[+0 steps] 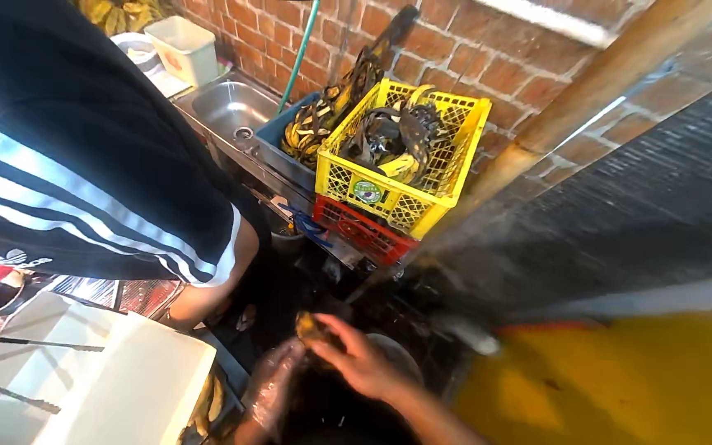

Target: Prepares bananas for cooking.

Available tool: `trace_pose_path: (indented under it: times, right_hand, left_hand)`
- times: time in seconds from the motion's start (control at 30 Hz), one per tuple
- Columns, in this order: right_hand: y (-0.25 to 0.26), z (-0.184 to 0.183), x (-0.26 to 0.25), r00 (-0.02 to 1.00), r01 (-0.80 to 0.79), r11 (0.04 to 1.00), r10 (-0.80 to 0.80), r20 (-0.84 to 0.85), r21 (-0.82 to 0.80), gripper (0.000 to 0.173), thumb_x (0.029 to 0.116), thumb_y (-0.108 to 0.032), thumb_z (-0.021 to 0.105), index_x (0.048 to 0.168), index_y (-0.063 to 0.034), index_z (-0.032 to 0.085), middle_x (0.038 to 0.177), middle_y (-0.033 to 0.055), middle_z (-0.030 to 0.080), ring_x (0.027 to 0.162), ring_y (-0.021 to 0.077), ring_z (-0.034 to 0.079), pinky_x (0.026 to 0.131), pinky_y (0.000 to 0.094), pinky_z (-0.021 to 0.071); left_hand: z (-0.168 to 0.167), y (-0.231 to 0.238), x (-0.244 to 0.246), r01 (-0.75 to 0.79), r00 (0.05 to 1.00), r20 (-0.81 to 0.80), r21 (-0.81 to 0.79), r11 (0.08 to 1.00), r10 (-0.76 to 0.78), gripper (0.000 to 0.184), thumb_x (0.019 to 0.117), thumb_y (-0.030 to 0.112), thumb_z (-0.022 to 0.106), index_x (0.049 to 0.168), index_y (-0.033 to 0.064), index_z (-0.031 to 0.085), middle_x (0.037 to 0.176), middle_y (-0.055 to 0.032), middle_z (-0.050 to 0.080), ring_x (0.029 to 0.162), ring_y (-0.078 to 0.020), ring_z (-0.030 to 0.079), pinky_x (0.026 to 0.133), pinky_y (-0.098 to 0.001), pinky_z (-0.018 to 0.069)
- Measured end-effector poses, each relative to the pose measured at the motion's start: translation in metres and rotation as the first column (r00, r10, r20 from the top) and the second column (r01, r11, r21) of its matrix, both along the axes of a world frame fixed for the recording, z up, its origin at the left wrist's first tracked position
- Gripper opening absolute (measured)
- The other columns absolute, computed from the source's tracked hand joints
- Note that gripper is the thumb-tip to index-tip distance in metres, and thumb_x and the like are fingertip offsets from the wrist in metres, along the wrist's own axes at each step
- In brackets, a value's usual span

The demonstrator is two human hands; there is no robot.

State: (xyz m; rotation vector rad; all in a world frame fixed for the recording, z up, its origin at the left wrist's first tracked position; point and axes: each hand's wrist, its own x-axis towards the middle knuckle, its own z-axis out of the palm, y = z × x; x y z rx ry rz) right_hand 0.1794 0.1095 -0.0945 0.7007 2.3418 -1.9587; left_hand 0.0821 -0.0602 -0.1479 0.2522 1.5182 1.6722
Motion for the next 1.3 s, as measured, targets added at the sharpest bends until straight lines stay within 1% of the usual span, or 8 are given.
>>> trace_pose_path:
  times: [0.13, 0.33, 0.57, 0.73, 0.97, 1.07, 1.17, 1.3]
  right_hand:
    - [-0.019, -0.019, 0.012, 0.995, 0.058, 0.991, -0.048, -0.082, 0.122, 0.054, 0.0937, -0.034, 0.076, 0.134, -0.0049, 0.054, 0.114, 0.0058, 0.072, 0.106, 0.0119, 0.070, 0.096, 0.0330, 0.0597]
    - [-0.011, -0.032, 0.030, 0.986, 0.023, 0.903, 0.051, -0.160, 0.428, 0.037, 0.1076, -0.034, 0.053, 0.125, -0.0081, 0.072, 0.117, 0.0047, 0.074, 0.111, 0.0096, 0.069, 0.102, 0.0299, 0.0556]
    - [-0.021, -0.035, 0.038, 0.978, 0.027, 0.825, 0.095, -0.186, 0.565, 0.029, 0.1055, -0.019, 0.051, 0.122, -0.0064, 0.072, 0.115, 0.0090, 0.075, 0.108, 0.0179, 0.072, 0.098, 0.0369, 0.0580]
    - [-0.023, -0.032, 0.036, 0.984, 0.085, 0.954, -0.035, -0.174, 0.289, 0.027, 0.1039, -0.017, 0.053, 0.119, -0.0081, 0.074, 0.108, 0.0050, 0.076, 0.101, 0.0095, 0.072, 0.094, 0.0306, 0.0587]
    - [-0.019, -0.015, 0.026, 0.958, 0.287, 0.934, -0.279, 0.063, -0.215, 0.023, 0.0991, -0.024, 0.067, 0.107, -0.0040, 0.076, 0.098, 0.0064, 0.075, 0.092, 0.0144, 0.071, 0.085, 0.0355, 0.0597]
    - [-0.024, -0.014, 0.022, 0.965, 0.260, 0.964, -0.261, -0.016, -0.060, 0.023, 0.1002, -0.023, 0.066, 0.110, -0.0046, 0.075, 0.099, 0.0049, 0.077, 0.091, 0.0117, 0.073, 0.085, 0.0317, 0.0618]
    - [-0.031, -0.014, 0.017, 0.977, 0.174, 0.979, -0.158, -0.142, 0.110, 0.021, 0.1003, -0.020, 0.065, 0.111, -0.0053, 0.075, 0.100, 0.0025, 0.077, 0.092, 0.0084, 0.074, 0.085, 0.0280, 0.0632]
    - [-0.037, -0.015, 0.008, 0.982, 0.170, 0.985, -0.172, -0.082, -0.033, 0.020, 0.0982, -0.018, 0.067, 0.108, -0.0028, 0.075, 0.094, 0.0052, 0.077, 0.087, 0.0130, 0.074, 0.081, 0.0322, 0.0630]
  left_hand:
    - [0.008, 0.001, 0.006, -0.010, 0.991, 0.135, 0.056, 0.998, 0.003, 0.032, 0.1056, 0.022, 0.054, 0.119, -0.0044, 0.066, 0.102, -0.0158, 0.073, 0.092, -0.0254, 0.073, 0.083, -0.0422, 0.0635]
    - [0.012, 0.010, 0.018, -0.036, 0.982, 0.184, 0.014, 0.999, 0.033, 0.030, 0.1025, 0.020, 0.061, 0.119, -0.0051, 0.063, 0.098, -0.0158, 0.073, 0.084, -0.0243, 0.073, 0.077, -0.0394, 0.0641]
    - [0.024, 0.011, 0.025, -0.015, 0.992, 0.124, -0.169, 0.985, 0.036, 0.038, 0.1001, 0.030, 0.067, 0.120, -0.0025, 0.062, 0.094, -0.0160, 0.072, 0.075, -0.0256, 0.072, 0.063, -0.0397, 0.0633]
    - [0.023, 0.003, 0.022, -0.006, 0.979, 0.201, -0.122, 0.992, 0.031, 0.038, 0.0933, 0.022, 0.074, 0.120, -0.0032, 0.064, 0.102, -0.0180, 0.073, 0.085, -0.0268, 0.073, 0.070, -0.0405, 0.0631]
    - [0.014, -0.013, 0.019, -0.139, 0.880, 0.470, 0.120, 0.983, 0.068, 0.040, 0.0869, 0.009, 0.053, 0.125, -0.0009, 0.056, 0.113, -0.0196, 0.069, 0.100, -0.0303, 0.069, 0.084, -0.0480, 0.0596]
    - [0.018, -0.015, 0.015, -0.060, 0.919, 0.393, 0.085, 0.995, 0.022, 0.046, 0.0977, 0.020, 0.057, 0.139, 0.0020, 0.051, 0.121, -0.0179, 0.067, 0.105, -0.0300, 0.069, 0.082, -0.0476, 0.0609]
    - [0.023, -0.016, 0.016, -0.028, 0.953, 0.301, -0.013, 1.000, 0.031, 0.046, 0.0981, 0.021, 0.069, 0.137, 0.0000, 0.054, 0.115, -0.0179, 0.071, 0.097, -0.0302, 0.073, 0.077, -0.0459, 0.0648]
    - [0.029, -0.025, 0.018, -0.138, 0.928, 0.348, -0.010, 0.990, 0.133, 0.035, 0.1016, 0.012, 0.057, 0.133, -0.0031, 0.053, 0.109, -0.0200, 0.071, 0.091, -0.0313, 0.073, 0.074, -0.0461, 0.0644]
